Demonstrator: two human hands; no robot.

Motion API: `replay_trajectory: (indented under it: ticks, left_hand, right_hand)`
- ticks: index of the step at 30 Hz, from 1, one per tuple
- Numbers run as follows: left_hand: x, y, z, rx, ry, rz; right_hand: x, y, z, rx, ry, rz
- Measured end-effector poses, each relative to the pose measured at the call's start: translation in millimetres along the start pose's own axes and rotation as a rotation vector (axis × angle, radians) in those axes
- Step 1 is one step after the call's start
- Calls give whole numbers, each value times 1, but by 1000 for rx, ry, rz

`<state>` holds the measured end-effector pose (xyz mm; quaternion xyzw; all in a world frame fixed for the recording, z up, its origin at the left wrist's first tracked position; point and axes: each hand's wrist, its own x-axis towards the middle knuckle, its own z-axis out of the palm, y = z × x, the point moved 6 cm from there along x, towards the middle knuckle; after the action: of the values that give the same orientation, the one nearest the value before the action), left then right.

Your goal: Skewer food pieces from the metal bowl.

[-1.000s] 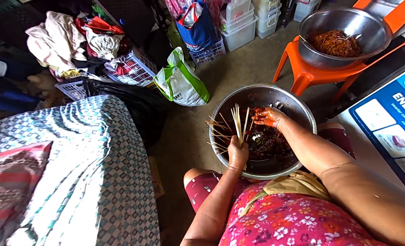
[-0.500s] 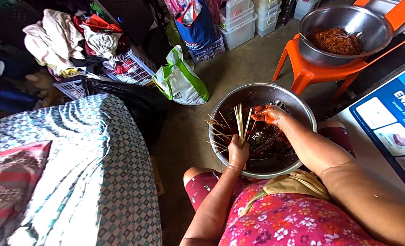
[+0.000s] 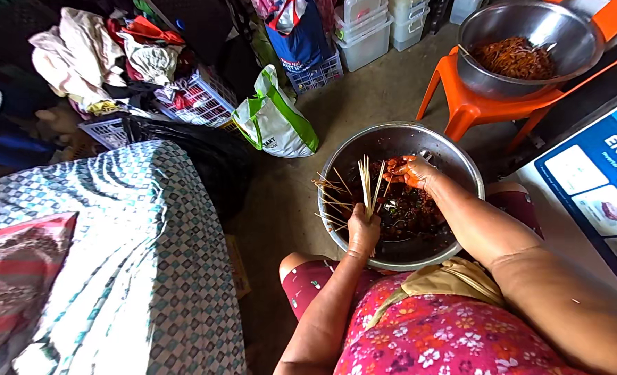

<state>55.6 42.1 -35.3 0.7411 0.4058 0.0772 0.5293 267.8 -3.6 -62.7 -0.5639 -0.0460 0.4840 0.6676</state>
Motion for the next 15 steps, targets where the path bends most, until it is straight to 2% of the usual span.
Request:
replay_trajectory:
  ticks: [6,10,15]
  left_hand:
    - [0,-1,0,-7,10,-5]
    - [-1,0,-2,-28,36,1]
    - [-1,0,-1,-65,37,28]
  right_hand:
    - [1,9,3,-70,-81,45]
    - [2,6,2,18,-114,92]
    - [4,3,-2,46,-59,58]
